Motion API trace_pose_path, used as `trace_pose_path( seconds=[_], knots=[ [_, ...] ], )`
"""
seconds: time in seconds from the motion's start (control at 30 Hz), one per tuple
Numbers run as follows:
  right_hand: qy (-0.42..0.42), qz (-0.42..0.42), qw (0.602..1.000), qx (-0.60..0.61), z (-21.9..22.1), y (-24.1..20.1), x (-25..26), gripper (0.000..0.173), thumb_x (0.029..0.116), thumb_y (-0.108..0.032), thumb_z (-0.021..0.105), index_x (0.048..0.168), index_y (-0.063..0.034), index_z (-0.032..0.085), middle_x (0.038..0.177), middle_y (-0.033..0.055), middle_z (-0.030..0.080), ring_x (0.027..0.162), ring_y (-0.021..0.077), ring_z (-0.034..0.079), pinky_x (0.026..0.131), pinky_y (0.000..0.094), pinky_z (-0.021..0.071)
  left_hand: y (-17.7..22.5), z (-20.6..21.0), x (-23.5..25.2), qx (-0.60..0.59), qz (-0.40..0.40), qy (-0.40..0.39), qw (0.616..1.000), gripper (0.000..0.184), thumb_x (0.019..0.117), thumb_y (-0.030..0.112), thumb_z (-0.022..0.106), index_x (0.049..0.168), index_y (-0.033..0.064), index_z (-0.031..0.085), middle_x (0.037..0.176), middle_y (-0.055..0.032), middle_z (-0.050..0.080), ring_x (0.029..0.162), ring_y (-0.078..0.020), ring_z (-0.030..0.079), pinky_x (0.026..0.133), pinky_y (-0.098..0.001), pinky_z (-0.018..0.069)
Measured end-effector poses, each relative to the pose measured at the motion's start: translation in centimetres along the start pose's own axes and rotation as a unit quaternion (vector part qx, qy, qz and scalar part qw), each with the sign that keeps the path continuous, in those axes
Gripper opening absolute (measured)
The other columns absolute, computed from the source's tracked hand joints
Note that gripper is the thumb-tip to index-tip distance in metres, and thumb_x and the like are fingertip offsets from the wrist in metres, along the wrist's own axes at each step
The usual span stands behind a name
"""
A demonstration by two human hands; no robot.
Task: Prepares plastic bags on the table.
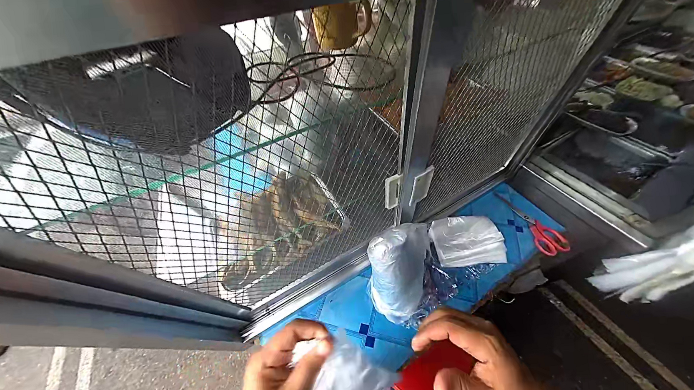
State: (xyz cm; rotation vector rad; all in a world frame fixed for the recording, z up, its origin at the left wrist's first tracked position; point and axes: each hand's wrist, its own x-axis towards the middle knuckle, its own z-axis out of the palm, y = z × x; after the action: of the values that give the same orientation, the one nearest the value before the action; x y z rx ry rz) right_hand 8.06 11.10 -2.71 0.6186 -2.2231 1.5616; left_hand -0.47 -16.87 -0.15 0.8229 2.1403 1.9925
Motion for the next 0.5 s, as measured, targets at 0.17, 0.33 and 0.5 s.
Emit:
trace_pose_path(
  seconds=[0.17,0.33,0.5],
  knots=[
    [0.018,-0.026,0.993,-0.114,-0.2,-2.3,1.9,0.075,0.0839,-0.064,0.075,0.125,-0.0024,0.064,0.117,0.0117,0.07,0.112,0.0181,0.066,0.097,0.0336,0.057,-0.4,6.8,2.0,0.085,0.14,-0.001,0.986,0.013,0.1012,0.019,0.064,0.099,0.0072,0.07,0.094,0.0004,0.074,0.088,-0.0036,0.07,0.081,-0.0222,0.0599],
    [0.041,0.031,0.994,-0.1,-1.6,-2.9,0.3,0.017,0.0946,-0.014,0.072,0.107,-0.0025,0.071,0.097,0.0073,0.075,0.09,0.0085,0.071,0.083,0.0228,0.0592,0.9,8.8,1.8,0.093,0.172,0.034,0.98,0.014,0.1015,0.021,0.064,0.099,0.0079,0.07,0.093,0.0011,0.073,0.084,-0.0028,0.069,0.076,-0.0195,0.0589],
    [0.05,0.021,0.998,-0.044,-4.5,-2.5,-0.4,0.018,0.1039,-0.012,0.058,0.101,-0.002,0.072,0.085,0.0018,0.076,0.079,0.0042,0.072,0.075,0.0209,0.0607,1.8,10.5,0.7,0.048,0.114,0.062,0.99,0.015,0.0985,0.024,0.069,0.097,0.0091,0.07,0.088,0.0034,0.072,0.078,-0.0011,0.067,0.072,-0.0181,0.0573]
  ],
)
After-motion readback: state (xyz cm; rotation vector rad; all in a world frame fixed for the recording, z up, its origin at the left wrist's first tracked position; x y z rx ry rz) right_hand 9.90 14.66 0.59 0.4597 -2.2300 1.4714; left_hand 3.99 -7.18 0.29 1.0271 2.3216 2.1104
